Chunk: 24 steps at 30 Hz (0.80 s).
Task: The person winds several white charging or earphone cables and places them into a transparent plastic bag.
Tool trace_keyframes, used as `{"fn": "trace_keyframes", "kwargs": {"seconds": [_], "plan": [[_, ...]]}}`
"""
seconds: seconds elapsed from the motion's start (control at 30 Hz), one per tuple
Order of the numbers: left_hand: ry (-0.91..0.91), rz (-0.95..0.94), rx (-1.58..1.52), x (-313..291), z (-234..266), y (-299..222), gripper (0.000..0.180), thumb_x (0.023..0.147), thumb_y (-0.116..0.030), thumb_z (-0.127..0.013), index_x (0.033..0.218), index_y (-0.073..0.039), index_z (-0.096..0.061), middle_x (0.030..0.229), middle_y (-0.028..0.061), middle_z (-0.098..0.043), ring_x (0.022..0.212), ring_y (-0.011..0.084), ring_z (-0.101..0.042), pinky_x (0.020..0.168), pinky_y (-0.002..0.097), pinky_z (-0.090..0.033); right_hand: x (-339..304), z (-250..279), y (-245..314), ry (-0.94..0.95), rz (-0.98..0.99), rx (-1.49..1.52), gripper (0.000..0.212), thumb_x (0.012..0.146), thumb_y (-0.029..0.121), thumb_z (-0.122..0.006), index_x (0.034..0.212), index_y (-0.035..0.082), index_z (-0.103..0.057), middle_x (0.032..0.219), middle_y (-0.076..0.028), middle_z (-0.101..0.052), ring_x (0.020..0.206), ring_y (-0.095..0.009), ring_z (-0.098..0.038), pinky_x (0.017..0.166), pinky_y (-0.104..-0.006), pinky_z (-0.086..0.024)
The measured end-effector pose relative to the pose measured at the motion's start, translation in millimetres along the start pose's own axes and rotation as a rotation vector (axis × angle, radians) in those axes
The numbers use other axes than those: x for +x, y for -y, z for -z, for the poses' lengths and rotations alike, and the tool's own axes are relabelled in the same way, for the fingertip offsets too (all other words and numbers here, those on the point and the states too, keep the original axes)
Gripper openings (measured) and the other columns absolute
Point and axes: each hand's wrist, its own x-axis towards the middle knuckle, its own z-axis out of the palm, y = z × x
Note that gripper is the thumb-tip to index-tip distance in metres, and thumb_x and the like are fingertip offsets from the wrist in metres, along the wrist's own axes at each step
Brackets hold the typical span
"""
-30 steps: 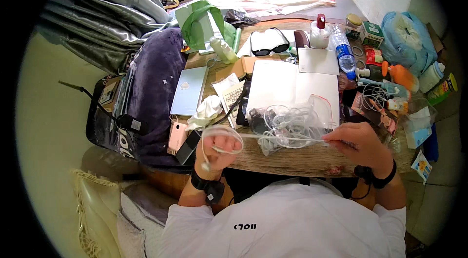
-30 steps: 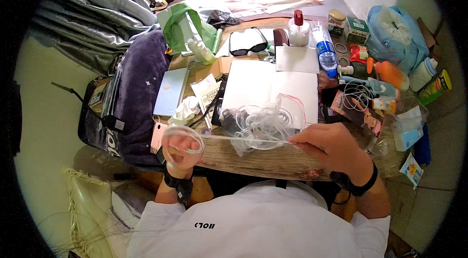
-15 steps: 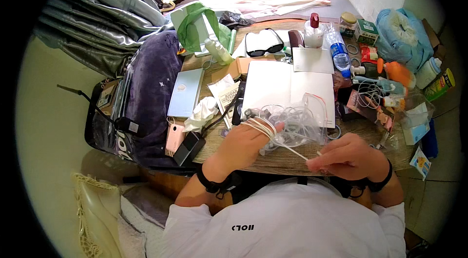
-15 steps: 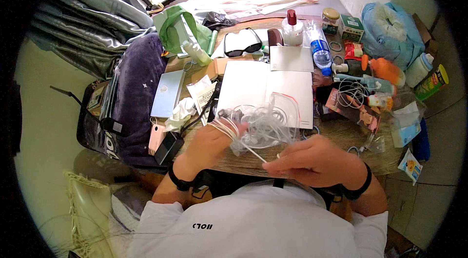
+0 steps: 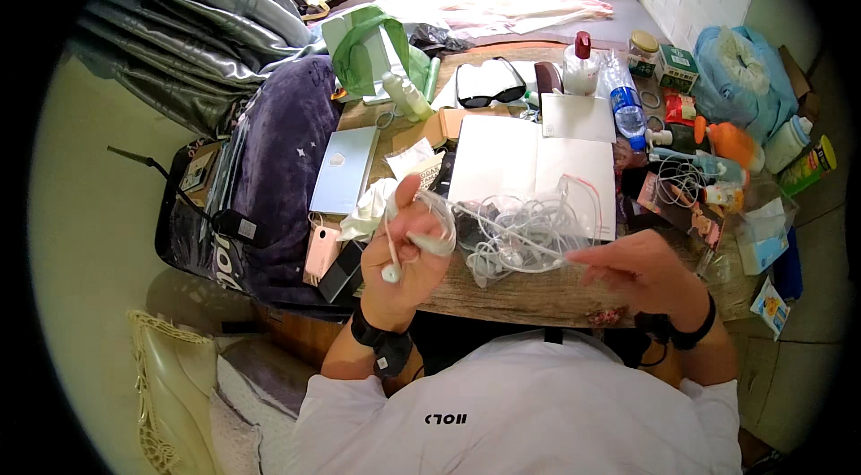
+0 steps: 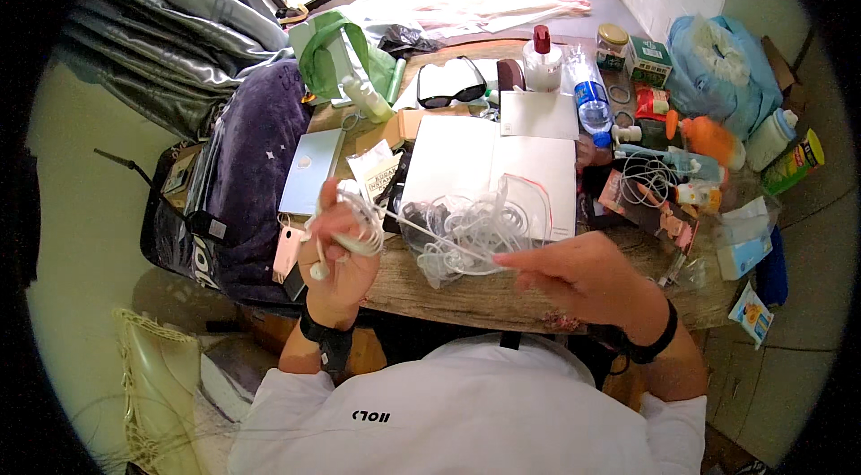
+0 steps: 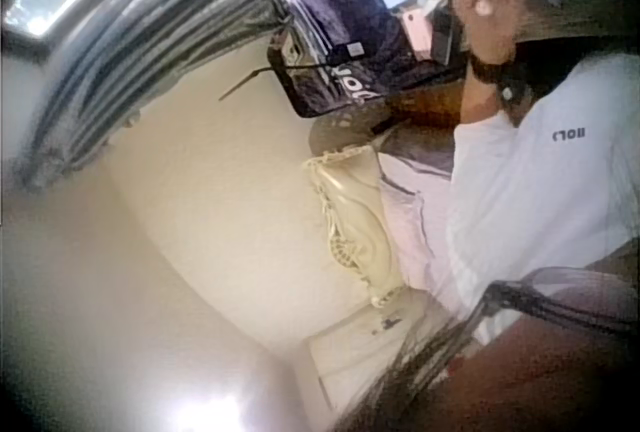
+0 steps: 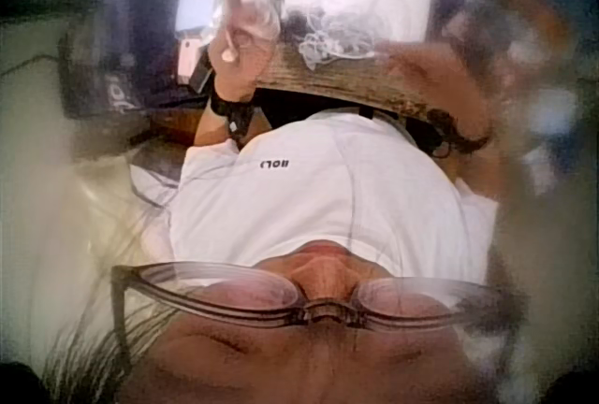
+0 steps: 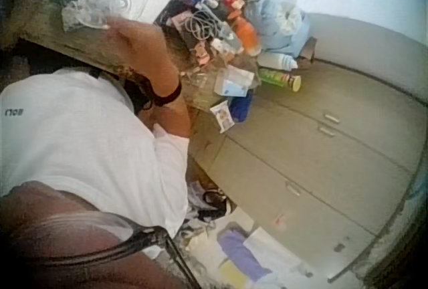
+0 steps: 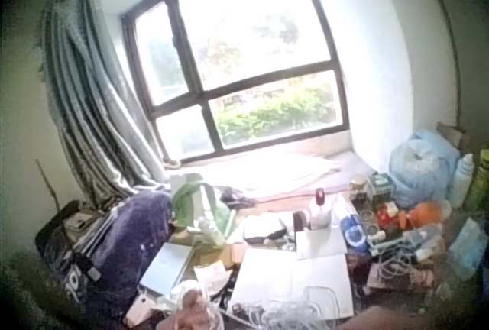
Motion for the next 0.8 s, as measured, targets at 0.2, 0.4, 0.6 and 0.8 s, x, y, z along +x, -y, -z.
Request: {"fn": "trace_keyframes", "kwargs": {"seconds": [0.2,0.4,0.6,0.8], "plan": [[0.004,0.212,1.64,15.7,-14.4,25.4,0.074,0.074,0.014,-0.041,0.145,0.002,-0.027,0.142,0.019,-0.044,0.129,0.0282,-0.046,0.112,0.0373,-0.034,4.5,-24.5,4.6,0.247,0.089,-0.279,0.03,0.087,0.019,-0.063,0.117,0.016,-0.063,0.074,-0.007,-0.064,0.061,-0.028,-0.061,0.055,-0.0352,-0.049],[0.831,0.206,2.124,12.2,0.7,30.4,0.039,0.082,-0.001,-0.055,0.12,-0.008,-0.063,0.102,0.012,-0.061,0.101,0.0327,-0.056,0.093,0.0347,-0.042,8.7,-11.2,6.4,0.192,0.182,0.02,0.019,0.087,0.014,-0.064,0.106,0.013,-0.066,0.075,-0.006,-0.065,0.062,-0.025,-0.063,0.056,-0.0319,-0.049],[0.263,0.499,1.169,10.2,-8.9,18.5,0.035,0.073,0.01,-0.053,0.103,0.001,-0.068,0.071,0.0036,-0.052,0.077,0.0185,-0.053,0.072,0.0309,-0.044,2.2,-14.9,-5.0,0.015,-0.15,-0.005,0.016,0.088,0.017,-0.066,0.102,0.01,-0.066,0.08,-0.008,-0.067,0.067,-0.021,-0.066,0.063,-0.0317,-0.052],[0.044,0.485,0.8,21.1,-9.8,43.2,0.044,0.08,-0.033,-0.057,0.103,0.005,-0.064,0.074,0.0037,-0.05,0.074,0.0142,-0.047,0.073,0.0268,-0.037,8.6,-43.6,-9.0,-0.176,0.154,0.066,0.013,0.084,0.015,-0.07,0.092,0.006,-0.067,0.075,-0.008,-0.062,0.068,-0.023,-0.063,0.061,-0.031,-0.049]]}}
